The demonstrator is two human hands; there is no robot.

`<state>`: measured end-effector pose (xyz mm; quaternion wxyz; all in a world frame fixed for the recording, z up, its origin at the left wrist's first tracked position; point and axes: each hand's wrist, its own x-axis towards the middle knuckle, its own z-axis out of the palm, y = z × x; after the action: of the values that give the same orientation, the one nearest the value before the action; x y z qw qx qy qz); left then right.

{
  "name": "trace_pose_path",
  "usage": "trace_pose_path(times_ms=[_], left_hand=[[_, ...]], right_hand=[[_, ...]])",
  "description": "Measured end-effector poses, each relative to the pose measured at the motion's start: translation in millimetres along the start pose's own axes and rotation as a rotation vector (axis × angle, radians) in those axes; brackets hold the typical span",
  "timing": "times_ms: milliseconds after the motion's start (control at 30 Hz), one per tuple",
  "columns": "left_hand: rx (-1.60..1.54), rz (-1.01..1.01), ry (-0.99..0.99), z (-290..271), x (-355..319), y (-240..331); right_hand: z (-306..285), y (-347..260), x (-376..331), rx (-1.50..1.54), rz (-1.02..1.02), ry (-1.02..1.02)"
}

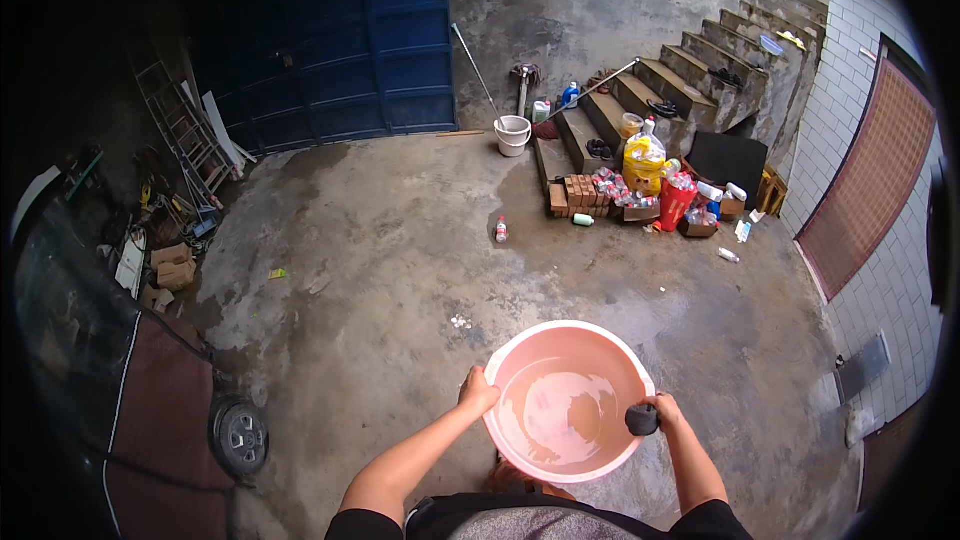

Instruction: The person washes a dark piece of clothing by hand in a pink basin filled with water. They scrub the item indoors, then carry the basin outside to a courtyard area. The person pours out the soapy water, refills the basin with fresh water from a white bucket, and continues to scrub and rinse the clothing item before returning indoors.

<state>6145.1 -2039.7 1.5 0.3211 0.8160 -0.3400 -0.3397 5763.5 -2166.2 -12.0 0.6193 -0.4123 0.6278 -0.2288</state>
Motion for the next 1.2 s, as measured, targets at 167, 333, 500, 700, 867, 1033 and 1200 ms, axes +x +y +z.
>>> trace_pose_path(times_ms=[167, 333, 500, 700, 867, 1033, 1200], left_hand=[[0.093, -0.096, 0.035, -24, 96, 0], [0.049, -0.098, 0.049, -74, 197, 12], [-0.033, -0.002, 0.091, -108, 321, 9], [-0.051, 0.054, 0.024, -175, 467, 13], [-0.011, 0.131, -0.001, -216, 573, 18], [0.074, 0.186, -0.042, -254, 703, 23], [0.161, 0.228, -0.145, -262, 836, 15]], right_hand=[[67, -59, 62, 0.122, 0.076, -0.091], [126, -106, 159, 0.004, 0.485, -0.451], [193, -124, 256, -0.106, 0.438, -0.633], [301, -200, 309, -0.068, 0.391, -0.416], [367, -241, 348, 0.071, 0.292, -0.33], [453, -284, 403, 0.191, 0.272, -0.196], [521, -311, 466, 0.291, 0.303, -0.1]])
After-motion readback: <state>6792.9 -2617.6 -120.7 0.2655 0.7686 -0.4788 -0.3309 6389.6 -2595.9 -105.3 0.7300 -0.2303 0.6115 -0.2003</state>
